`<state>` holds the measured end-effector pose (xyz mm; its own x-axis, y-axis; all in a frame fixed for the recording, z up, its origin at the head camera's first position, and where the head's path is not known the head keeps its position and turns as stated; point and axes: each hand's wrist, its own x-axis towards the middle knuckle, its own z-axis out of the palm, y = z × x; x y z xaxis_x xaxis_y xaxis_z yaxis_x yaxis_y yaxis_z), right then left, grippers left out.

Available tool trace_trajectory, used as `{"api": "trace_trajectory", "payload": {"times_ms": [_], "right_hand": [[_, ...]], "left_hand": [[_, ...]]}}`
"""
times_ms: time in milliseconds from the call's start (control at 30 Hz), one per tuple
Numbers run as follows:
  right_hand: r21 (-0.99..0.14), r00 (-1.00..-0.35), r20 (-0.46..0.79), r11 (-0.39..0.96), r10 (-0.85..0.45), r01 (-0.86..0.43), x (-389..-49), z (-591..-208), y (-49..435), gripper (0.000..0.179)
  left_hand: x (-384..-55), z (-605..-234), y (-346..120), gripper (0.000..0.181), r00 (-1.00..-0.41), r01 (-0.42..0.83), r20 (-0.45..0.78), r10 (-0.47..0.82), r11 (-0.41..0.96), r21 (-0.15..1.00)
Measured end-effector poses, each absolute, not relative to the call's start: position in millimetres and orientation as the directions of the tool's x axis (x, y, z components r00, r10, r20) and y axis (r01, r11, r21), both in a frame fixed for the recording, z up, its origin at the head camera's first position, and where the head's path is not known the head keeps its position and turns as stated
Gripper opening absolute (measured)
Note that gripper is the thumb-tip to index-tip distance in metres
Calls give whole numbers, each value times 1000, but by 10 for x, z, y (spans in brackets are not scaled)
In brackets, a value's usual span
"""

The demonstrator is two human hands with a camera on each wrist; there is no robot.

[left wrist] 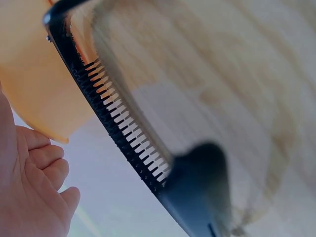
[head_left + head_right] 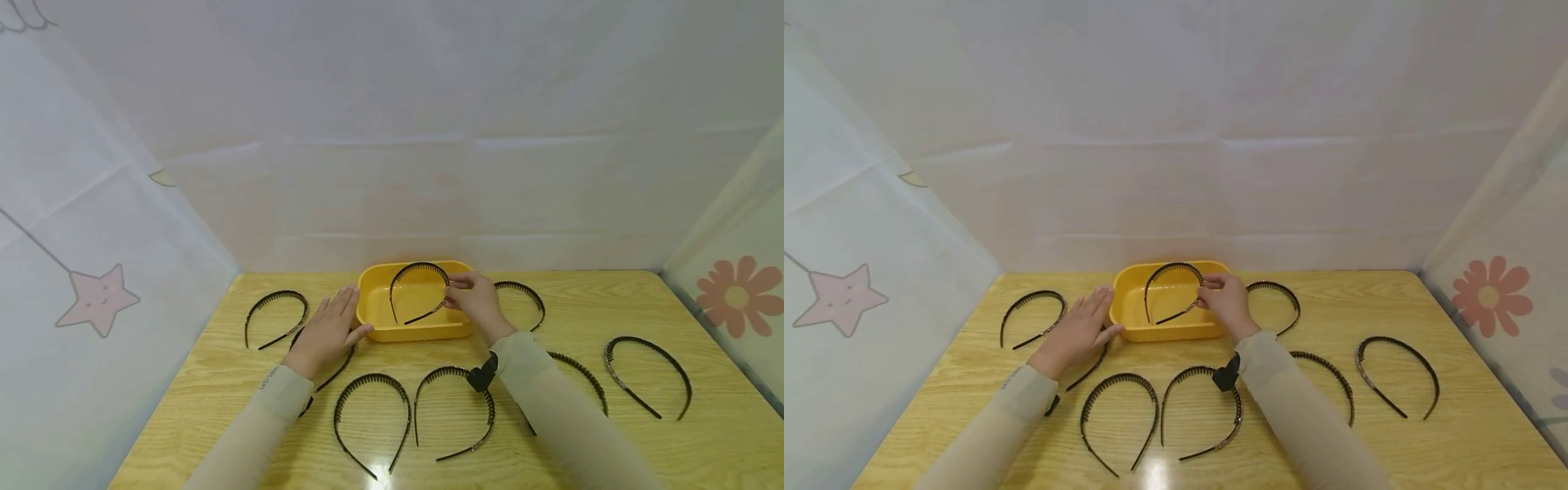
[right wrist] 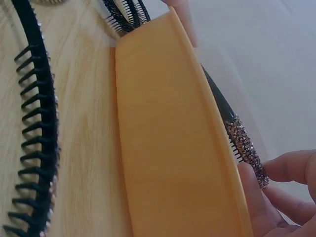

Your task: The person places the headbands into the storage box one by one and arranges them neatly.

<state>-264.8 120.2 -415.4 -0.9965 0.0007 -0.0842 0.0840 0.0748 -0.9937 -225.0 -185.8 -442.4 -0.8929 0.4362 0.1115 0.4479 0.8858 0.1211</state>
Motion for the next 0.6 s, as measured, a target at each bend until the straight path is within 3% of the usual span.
{"api": "trace_trajectory", "payload": {"times_ms": [600], "right_hand": [[-968, -994, -105, 234, -40, 93, -2679, -4238, 898, 38]], "left_hand": [[-2244, -4413, -1840, 84, -892, 450, 109, 438, 885, 124]]}}
